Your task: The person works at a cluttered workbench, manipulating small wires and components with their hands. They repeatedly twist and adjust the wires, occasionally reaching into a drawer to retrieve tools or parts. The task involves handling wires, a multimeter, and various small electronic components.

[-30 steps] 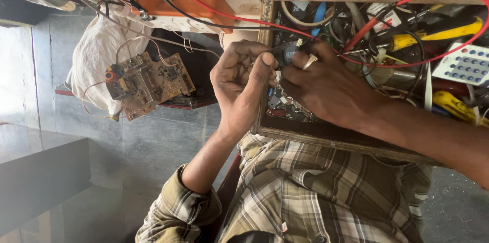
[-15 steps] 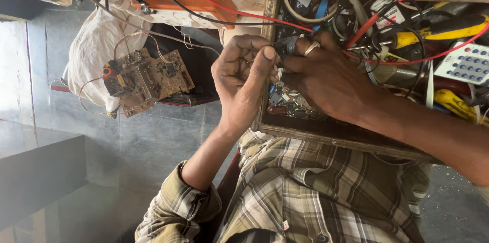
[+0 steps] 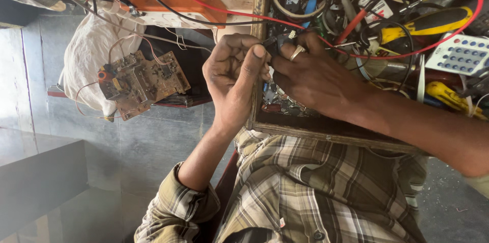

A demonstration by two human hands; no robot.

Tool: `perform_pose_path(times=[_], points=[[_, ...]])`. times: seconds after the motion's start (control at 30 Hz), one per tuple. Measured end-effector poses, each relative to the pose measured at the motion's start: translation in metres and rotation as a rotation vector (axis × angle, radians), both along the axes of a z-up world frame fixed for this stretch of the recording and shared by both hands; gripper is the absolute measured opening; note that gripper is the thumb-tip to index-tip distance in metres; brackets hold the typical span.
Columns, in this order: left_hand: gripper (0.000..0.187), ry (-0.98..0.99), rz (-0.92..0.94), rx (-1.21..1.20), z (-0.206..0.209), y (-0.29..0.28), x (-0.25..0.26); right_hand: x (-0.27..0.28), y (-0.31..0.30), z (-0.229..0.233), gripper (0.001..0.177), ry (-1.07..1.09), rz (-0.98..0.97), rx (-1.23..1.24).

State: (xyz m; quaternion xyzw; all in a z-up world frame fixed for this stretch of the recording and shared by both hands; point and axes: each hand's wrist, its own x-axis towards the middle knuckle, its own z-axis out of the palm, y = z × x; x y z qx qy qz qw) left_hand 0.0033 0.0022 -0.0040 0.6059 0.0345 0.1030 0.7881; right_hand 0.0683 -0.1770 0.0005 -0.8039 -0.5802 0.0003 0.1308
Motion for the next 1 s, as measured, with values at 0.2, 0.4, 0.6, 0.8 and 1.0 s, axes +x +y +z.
perform_pose_path(times=[0.2, 0.4, 0.6, 0.8, 1.0], points=[[0.014, 0.018, 0.012, -0.023, 0.001, -0.001, 0.001, 0.011, -0.002, -0.005, 0.012, 0.103, -0.051, 0.169], [0.010, -0.059, -0.061, -0.044, 0.002, 0.002, -0.001, 0.030, -0.037, 0.017, 0.017, 0.349, -0.164, 0.421], [0.008, -0.051, -0.129, 0.053, 0.003, 0.002, -0.002, 0.030, -0.053, 0.035, 0.026, 0.415, -0.265, 0.438], [0.005, -0.047, -0.112, 0.037, 0.004, 0.001, -0.001, 0.026, -0.046, 0.036, 0.014, 0.537, -0.222, 0.519], [0.015, 0.007, -0.068, 0.115, 0.011, -0.004, 0.001, 0.025, -0.046, 0.043, 0.014, 0.514, -0.197, 0.507]])
